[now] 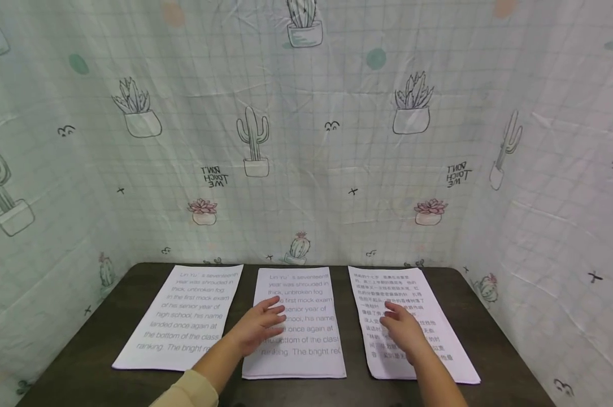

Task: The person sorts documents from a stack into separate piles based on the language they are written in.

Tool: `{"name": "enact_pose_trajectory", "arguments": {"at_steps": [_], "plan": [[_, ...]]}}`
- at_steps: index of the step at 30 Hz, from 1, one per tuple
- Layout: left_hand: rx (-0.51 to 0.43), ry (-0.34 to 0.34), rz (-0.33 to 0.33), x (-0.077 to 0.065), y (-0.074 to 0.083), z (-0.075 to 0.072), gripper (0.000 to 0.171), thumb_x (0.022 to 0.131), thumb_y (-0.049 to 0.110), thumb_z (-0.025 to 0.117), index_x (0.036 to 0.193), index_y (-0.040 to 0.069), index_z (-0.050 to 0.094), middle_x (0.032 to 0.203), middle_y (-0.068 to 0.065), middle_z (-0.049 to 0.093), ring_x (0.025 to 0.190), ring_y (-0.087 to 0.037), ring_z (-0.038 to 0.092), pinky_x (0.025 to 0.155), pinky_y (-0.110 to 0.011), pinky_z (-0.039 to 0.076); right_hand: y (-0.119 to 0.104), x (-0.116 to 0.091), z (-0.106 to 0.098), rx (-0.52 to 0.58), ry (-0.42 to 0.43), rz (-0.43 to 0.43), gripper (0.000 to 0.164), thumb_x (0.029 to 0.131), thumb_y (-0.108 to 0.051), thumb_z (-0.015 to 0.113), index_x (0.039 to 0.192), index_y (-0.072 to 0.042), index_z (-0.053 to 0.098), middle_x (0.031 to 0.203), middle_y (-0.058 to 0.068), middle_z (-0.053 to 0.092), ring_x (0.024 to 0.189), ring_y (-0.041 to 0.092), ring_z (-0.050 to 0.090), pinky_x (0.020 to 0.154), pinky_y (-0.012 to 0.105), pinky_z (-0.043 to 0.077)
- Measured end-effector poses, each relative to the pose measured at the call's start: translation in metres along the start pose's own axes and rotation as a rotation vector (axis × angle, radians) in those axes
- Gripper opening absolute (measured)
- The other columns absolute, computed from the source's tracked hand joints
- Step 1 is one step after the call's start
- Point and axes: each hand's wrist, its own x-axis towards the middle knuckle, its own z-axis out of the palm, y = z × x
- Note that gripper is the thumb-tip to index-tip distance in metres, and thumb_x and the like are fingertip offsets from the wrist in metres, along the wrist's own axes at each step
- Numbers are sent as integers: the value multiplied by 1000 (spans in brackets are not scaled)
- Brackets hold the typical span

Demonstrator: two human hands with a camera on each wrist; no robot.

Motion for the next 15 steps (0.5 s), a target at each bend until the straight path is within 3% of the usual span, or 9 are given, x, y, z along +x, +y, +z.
{"name": "enact_pose_trajectory", "arguments": {"at_steps": [8, 15], "plan": [[41, 58, 8, -10, 1, -43, 71, 93, 7, 54, 151, -10, 18, 153, -35, 26, 138, -47, 37, 104, -46, 48, -13, 4, 32, 35, -40, -34, 52, 99, -13, 44, 146, 9, 34, 143, 37, 40, 128, 47, 49, 97, 49, 52], [97, 108, -1, -21, -2, -62, 66, 94, 6, 51, 148, -15, 20, 149, -39, 30, 133, -50, 42, 105, -50, 47, -18, 6, 60, 49, -48, -57, 50, 96, -9, 48, 141, 11, 40, 136, 36, 50, 121, 45, 55, 90, 47, 55]]}}
